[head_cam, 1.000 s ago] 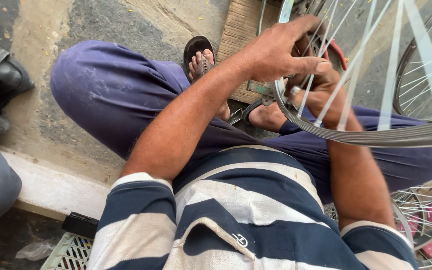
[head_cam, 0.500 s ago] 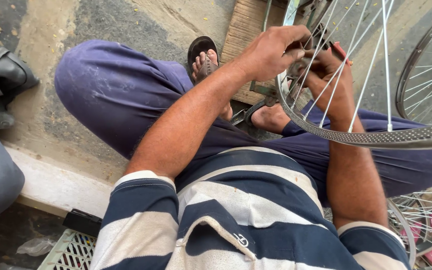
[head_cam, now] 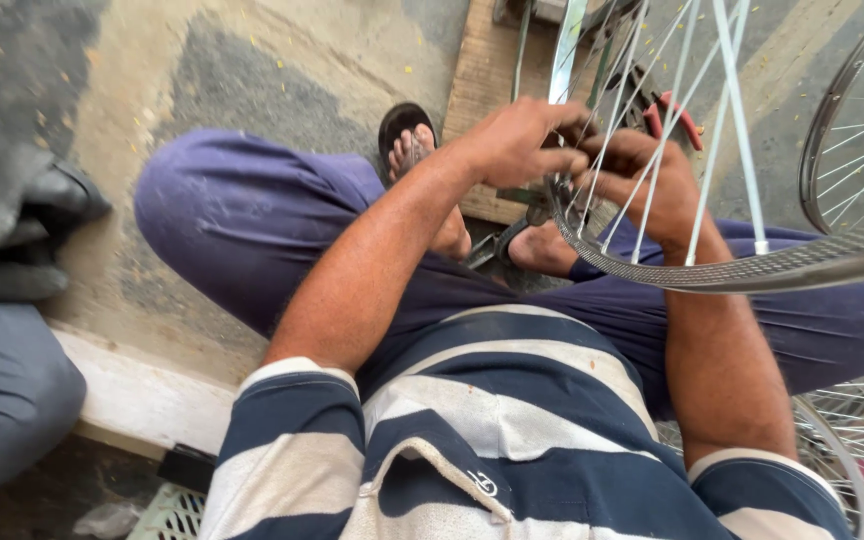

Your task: The person sits on the floor and uses a spoke wrench to tighten the spokes on a bicycle wheel mounted on a truing stand. They rotate the wheel periodically to access different sections and continue adjusting the spokes.

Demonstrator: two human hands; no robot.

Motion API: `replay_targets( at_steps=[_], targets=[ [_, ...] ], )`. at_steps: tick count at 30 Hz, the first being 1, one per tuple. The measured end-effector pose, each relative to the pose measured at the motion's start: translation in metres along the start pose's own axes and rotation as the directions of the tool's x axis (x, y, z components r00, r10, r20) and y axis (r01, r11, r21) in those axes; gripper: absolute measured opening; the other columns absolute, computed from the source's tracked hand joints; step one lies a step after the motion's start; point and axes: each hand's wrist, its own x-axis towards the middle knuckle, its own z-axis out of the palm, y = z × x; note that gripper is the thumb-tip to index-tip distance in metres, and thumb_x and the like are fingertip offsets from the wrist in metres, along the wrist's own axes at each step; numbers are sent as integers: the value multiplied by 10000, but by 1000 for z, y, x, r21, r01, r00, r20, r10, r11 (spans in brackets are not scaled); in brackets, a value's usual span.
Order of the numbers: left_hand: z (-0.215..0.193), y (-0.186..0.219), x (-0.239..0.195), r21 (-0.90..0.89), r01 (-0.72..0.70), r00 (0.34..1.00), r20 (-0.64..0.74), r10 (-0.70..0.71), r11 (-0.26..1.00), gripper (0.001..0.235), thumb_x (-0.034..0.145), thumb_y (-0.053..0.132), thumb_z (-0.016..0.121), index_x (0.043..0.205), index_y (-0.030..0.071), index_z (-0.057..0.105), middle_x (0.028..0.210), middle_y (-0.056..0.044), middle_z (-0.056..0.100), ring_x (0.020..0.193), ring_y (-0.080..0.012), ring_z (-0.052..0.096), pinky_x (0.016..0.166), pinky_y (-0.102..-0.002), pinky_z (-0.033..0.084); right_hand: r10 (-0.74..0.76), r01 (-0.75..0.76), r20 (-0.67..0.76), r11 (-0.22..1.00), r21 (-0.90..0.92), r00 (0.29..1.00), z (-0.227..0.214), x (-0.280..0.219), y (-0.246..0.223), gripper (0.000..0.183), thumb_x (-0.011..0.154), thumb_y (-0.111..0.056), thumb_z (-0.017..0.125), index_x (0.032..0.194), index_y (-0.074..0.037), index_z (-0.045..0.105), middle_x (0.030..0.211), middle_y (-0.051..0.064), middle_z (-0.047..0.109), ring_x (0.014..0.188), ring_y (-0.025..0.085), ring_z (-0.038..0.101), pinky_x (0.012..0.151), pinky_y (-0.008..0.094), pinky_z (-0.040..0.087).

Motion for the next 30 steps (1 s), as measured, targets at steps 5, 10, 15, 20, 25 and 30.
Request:
replay_targets(
  at_steps=[5, 10, 15, 20, 25, 30],
  targets=[
    [-8, -3, -3, -114, -101, 990, 87, 111, 988, 495, 833, 270, 834, 1250, 64, 667, 1144, -129, 772, 1055, -241, 761, 927, -364, 583, -165, 163, -4, 978, -128, 986, -1, -5, 1, 401, 869, -57, 824, 1229, 58, 688, 1062, 153, 718, 951, 214, 711, 792, 317, 577],
    [0, 2, -8, -51, 15, 998, 62, -12, 999, 524, 786, 304, 875, 1221, 82, 685, 1126, -126, 777, 1026, -260, 759, 894, -375, 581, 45, -46, 12, 977, 206, 999, -1, -6, -1, 393, 865, -66, 785, 1204, 47, 622, 1099, 156, 750, 1042, 219, 751, 873, 333, 620],
    [4, 23, -11, 154, 73, 997, -42, -67, 985, 491, 808, 317, 859, 1168, 59, 647, 1069, -154, 741, 993, -340, 706, 840, -454, 537, 77, -75, -10, 984, 160, 997, 1, -1, 4, 329, 874, -52, 736, 1176, 26, 632, 1029, 134, 732, 901, 198, 729, 767, 330, 612],
    [16, 33, -10, 321, 149, 976, -197, -88, 935, 400, 808, 332, 815, 1072, 84, 644, 1004, -146, 736, 968, -369, 695, 806, -489, 528, 58, -64, 31, 975, 212, 998, 2, 12, 12, 290, 955, -115, 670, 1220, 2, 651, 970, 87, 734, 842, 150, 712, 742, 287, 593],
    [10, 40, -13, 458, 46, 957, -275, 92, 888, 488, 760, 314, 793, 1142, 47, 649, 1012, -183, 725, 942, -407, 687, 803, -522, 528, -96, 96, -2, 991, 95, 995, 1, 13, 12, 337, 902, -120, 746, 1206, 3, 669, 996, 67, 755, 883, 158, 711, 783, 300, 577],
    [-2, 107, -42, 304, -57, 846, -491, 208, 951, 210, 1009, 179, 679, 1191, 75, 665, 1058, -123, 730, 927, -308, 729, 822, -402, 567, -150, 142, -180, 988, -58, 972, 6, 17, 13, 274, 928, -129, 810, 1127, 15, 690, 984, 112, 733, 867, 200, 711, 773, 342, 590]
  ],
)
